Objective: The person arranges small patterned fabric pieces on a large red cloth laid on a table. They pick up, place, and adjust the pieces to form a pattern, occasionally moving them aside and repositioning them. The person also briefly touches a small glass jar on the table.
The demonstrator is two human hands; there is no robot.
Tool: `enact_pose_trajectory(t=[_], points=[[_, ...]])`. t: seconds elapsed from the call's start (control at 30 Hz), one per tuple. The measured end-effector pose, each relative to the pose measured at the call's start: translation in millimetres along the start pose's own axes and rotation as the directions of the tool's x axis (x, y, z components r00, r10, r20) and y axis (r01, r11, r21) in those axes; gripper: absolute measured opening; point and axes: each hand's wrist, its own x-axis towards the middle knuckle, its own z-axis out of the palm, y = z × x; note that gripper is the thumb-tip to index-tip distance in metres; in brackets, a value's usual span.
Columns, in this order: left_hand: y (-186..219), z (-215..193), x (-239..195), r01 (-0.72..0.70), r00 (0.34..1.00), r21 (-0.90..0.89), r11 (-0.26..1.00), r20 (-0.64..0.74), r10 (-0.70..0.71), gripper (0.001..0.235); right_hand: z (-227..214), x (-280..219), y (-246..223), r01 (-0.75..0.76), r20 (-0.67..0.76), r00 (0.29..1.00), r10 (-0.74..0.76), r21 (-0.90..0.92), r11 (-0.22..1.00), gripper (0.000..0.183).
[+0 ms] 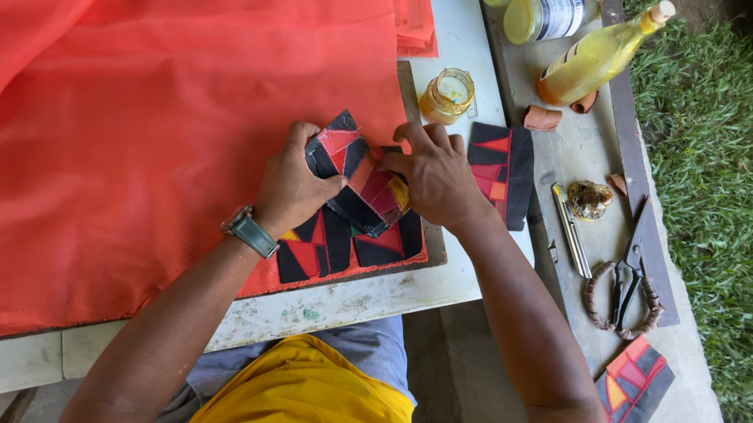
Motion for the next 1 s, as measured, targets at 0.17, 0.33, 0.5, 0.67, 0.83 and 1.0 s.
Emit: enact_pose_trajectory(t=[0.17,0.33,0.5,0.67,0.83,1.0], points=[[0.9,-0.2,-0.9,-0.018,1.000,-0.011,1.000,-0.011,0.018,0.063,5.1,-39.1,4.7,0.014,-0.098,0.995,-0.023,-0.094,0.995,0.038],[3.2,-0.7,-1.8,-0.003,1.000,-0.013,1.000,-0.001,0.003,0.061,-1.8,-78.3,-3.7,-0.041,-0.198,0.980,0.018,-0.114,0.993,0.030],[2.1,-0.9,-2.8,-0.023,1.000,-0.012,1.000,-0.005,0.023,0.060,-20.2,-93.1,-10.8,-0.357,0.280,0.934,0.221,0.719,0.596,0.083],[1.6,-2.6,-1.9,0.001,1.000,-0.023,1.000,0.019,-0.001,0.060,-21.6,-88.1,-39.4,-0.466,0.470,0.859,0.203,0.555,0.690,0.107],[-0.7,-0.3,-1.3,0.002,1.000,-0.030,1.000,0.020,-0.001,0.059,-16.7,-91.8,-73.4,-0.404,0.436,0.849,0.298,0.173,0.898,0.101],[-7.5,-2.8,1.7,0.011,1.000,-0.090,0.996,0.030,-0.009,0.060,-11.6,-97.5,-88.0,-0.321,0.372,0.866,0.335,-0.101,0.942,0.083]])
